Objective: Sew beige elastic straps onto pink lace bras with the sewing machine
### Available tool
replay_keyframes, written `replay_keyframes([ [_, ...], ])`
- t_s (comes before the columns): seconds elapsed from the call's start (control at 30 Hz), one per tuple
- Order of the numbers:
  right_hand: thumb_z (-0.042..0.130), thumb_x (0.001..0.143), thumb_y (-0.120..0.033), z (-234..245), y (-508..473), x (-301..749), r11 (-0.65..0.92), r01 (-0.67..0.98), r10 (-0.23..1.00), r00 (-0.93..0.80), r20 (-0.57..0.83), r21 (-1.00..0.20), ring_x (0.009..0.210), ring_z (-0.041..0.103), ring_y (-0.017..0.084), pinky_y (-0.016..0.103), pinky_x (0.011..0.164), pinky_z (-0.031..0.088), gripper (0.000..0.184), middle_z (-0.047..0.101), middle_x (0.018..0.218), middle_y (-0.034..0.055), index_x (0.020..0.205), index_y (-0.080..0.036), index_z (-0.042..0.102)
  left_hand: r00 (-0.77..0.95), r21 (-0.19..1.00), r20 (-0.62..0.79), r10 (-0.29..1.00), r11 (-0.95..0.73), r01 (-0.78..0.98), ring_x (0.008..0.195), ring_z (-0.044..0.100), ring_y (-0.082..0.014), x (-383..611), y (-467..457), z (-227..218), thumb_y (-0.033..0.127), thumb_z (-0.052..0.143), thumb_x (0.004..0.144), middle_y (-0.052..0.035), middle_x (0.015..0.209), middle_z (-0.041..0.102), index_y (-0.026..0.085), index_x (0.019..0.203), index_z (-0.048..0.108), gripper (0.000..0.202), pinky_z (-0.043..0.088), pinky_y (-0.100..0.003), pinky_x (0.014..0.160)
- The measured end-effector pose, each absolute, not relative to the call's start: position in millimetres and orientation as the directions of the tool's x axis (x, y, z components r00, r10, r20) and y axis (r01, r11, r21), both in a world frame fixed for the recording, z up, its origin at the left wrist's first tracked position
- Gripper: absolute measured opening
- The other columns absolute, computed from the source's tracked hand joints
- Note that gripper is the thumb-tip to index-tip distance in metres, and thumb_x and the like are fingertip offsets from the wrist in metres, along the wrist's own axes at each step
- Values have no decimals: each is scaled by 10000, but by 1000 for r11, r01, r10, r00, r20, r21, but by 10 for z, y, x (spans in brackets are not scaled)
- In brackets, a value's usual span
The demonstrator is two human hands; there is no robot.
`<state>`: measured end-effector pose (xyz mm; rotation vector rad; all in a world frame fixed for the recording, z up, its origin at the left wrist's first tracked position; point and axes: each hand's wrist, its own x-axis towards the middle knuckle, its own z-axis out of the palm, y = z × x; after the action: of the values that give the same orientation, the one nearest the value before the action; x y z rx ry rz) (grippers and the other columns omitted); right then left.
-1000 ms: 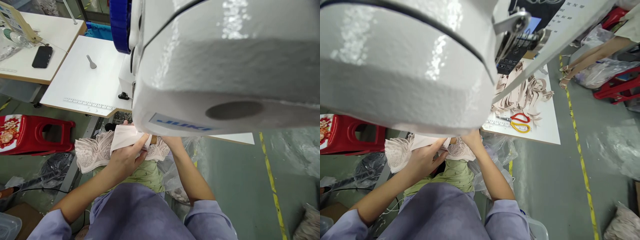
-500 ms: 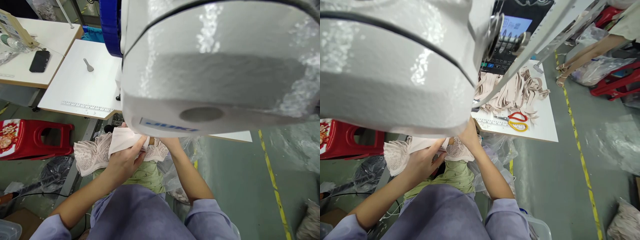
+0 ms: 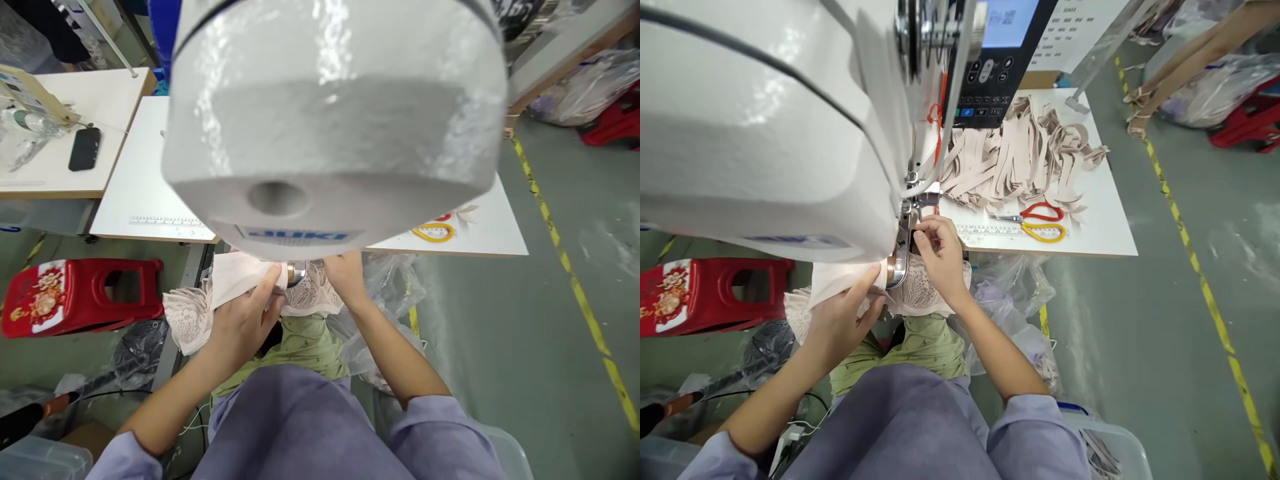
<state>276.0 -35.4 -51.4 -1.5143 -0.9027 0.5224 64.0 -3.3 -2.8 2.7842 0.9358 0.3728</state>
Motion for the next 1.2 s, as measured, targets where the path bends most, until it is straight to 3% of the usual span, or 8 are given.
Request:
replay_keyframes([
  [0.17,569,930,-347,-516,-412,2738,72,224,767,611,198,-972,961,599,198,341,822,517,159,620,1156,86,989,-222,647,787,227,196,585,-808,544,679,677,-204,664,-39,-7,334,506,989,-60,821,743,166,1448,462,491,558,-316,739],
  [0.4,581,944,-402,-532,-472,2676,99,142,772,614,166,-985,1025,608,200,361,912,514,173,633,1152,64,979,-245,646,792,219,217,571,-819,531,792,714,-246,733,-63,-17,333,521,983,-69,845,750,164,1440,464,490,564,-325,715],
  [0.57,583,955,-388,-539,-535,2624,137,96,784,599,167,-986,1023,613,199,350,901,499,153,633,1100,57,982,-247,637,803,235,203,560,-824,515,876,716,-247,761,-58,-2,327,527,978,-93,938,759,164,1439,459,494,570,-356,816],
  [0.8,568,958,-325,-502,-617,2555,143,99,797,579,174,-985,933,602,175,311,781,481,119,615,1055,54,948,-222,627,810,284,163,563,-813,508,862,725,-231,777,-69,12,311,512,986,-65,932,766,220,1476,398,512,576,-313,745],
  [0.9,580,941,-314,-521,-632,2498,165,65,796,580,172,-984,930,593,174,308,793,481,99,611,1038,47,965,-227,620,794,273,188,578,-807,523,809,733,-239,737,-88,-46,365,524,984,-84,954,762,222,1537,271,625,576,-318,689],
  [1.03,618,900,-324,-555,-647,2400,164,9,805,577,139,-986,886,575,166,311,816,479,124,590,1000,34,971,-227,594,711,275,241,661,-749,603,726,738,-267,689,-84,-127,484,512,973,-168,984,747,92,1575,-24,896,543,-308,547],
  [1.13,638,875,-355,-572,-712,2311,131,-26,806,585,91,-991,894,575,174,328,857,474,189,584,977,29,996,-224,576,697,298,220,683,-727,618,674,736,-255,691,-120,-177,484,492,980,-182,987,749,78,1573,-67,910,524,-283,501],
  [1.2,658,857,-383,-576,-809,2240,107,-24,813,578,74,-994,940,582,192,344,890,468,247,602,992,37,1025,-220,577,700,328,244,671,-736,592,750,753,-284,698,-235,-223,455,500,983,-221,1076,732,87,1577,-90,915,562,-317,542],
])
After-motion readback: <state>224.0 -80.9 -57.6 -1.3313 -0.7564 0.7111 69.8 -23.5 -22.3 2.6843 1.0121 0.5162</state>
